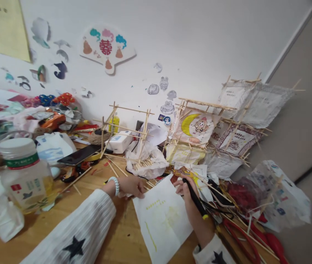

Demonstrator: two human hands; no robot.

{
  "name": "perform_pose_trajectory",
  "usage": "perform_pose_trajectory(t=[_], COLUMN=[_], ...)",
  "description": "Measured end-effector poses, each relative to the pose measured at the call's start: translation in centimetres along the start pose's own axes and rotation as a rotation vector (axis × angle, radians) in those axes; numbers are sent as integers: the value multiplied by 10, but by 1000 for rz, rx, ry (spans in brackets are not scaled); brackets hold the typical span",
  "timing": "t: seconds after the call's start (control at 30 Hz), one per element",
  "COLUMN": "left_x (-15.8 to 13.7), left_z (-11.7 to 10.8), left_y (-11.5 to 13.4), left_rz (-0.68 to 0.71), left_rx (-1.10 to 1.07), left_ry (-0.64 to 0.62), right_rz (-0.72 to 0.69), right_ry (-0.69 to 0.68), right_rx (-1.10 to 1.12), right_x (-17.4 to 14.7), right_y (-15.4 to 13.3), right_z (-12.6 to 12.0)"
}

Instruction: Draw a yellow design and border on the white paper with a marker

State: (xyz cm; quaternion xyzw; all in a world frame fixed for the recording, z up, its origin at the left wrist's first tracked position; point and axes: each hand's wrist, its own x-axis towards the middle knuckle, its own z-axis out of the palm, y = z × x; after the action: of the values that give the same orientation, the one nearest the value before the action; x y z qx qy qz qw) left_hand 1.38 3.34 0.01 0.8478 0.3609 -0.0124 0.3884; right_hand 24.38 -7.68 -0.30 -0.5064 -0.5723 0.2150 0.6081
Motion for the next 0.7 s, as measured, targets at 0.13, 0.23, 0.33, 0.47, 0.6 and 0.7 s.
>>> perform_pose_trajectory(t=[0.13,0.23,0.33,0.47,0.6,0.7], left_x=[0,3,7,9,7,5], left_z=[2,4,6,7,8,7], left_y=[6,10,12,13,15,18], left_rz=[-47,-29,31,69,66,71], left_rx=[-4,24,111,192,202,229], left_ry=[-36,-31,8,7,1,6], right_rz=[-43,32,149,230,175,52], right_ry=[-144,-398,-622,-578,-478,-463], right_rx=[57,134,158,124,-9,-128], right_x=[4,6,3,-9,-17,-18], right_y=[-3,-9,-11,3,21,23], right_z=[7,21,38,57,63,64])
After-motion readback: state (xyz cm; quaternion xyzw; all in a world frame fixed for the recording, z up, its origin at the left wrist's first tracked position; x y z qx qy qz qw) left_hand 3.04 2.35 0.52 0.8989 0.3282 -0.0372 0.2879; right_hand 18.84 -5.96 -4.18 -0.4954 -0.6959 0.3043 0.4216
